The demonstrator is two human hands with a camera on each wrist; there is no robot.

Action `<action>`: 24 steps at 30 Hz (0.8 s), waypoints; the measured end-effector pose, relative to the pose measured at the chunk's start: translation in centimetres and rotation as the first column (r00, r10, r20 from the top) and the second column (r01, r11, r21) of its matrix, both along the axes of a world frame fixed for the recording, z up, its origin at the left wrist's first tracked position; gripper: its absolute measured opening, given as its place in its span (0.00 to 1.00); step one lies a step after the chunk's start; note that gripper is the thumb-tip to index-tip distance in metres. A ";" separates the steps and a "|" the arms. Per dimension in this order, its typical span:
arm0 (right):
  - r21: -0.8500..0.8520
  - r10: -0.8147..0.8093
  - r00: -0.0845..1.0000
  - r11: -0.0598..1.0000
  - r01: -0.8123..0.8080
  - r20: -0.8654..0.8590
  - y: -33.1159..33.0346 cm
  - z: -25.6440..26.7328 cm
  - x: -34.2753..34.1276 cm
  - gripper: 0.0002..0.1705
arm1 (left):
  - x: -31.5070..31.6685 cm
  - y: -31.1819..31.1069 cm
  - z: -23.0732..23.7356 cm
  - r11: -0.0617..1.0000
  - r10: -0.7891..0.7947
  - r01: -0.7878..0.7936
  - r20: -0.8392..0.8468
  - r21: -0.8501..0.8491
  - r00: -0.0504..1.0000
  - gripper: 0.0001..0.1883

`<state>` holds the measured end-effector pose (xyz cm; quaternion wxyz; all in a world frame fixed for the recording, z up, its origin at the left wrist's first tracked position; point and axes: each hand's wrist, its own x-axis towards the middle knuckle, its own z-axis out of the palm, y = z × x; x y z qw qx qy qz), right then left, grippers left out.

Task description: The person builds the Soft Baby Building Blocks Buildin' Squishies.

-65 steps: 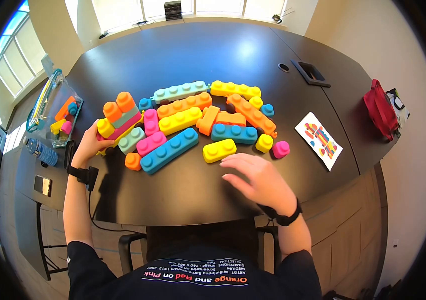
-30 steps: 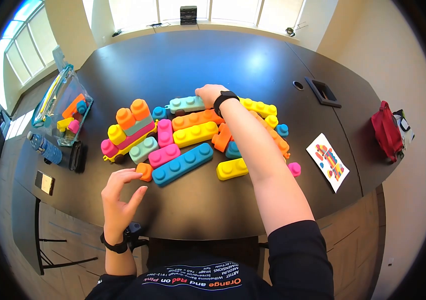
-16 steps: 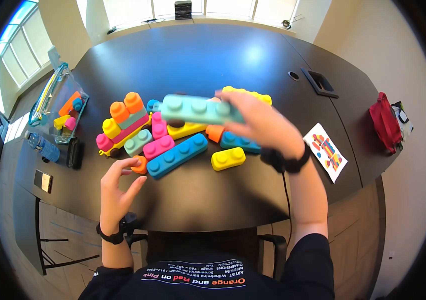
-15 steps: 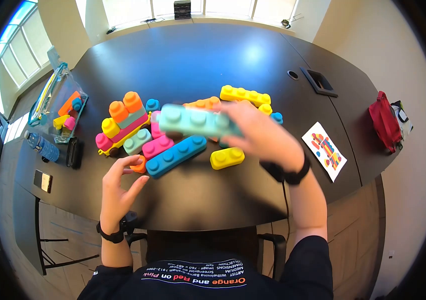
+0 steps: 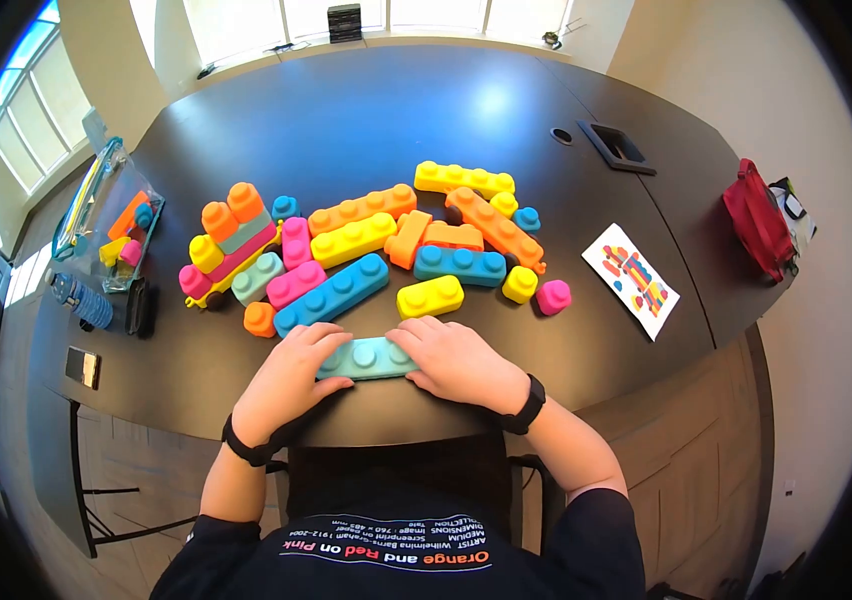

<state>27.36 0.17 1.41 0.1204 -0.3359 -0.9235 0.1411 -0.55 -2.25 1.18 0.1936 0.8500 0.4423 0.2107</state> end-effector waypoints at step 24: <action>-0.046 -0.217 0.956 0.976 0.212 -0.198 -1.1 -0.4 2.4 0.17 | -0.5 -0.6 -0.1 0.996 0.077 -0.076 0.019 -0.049 0.997 0.29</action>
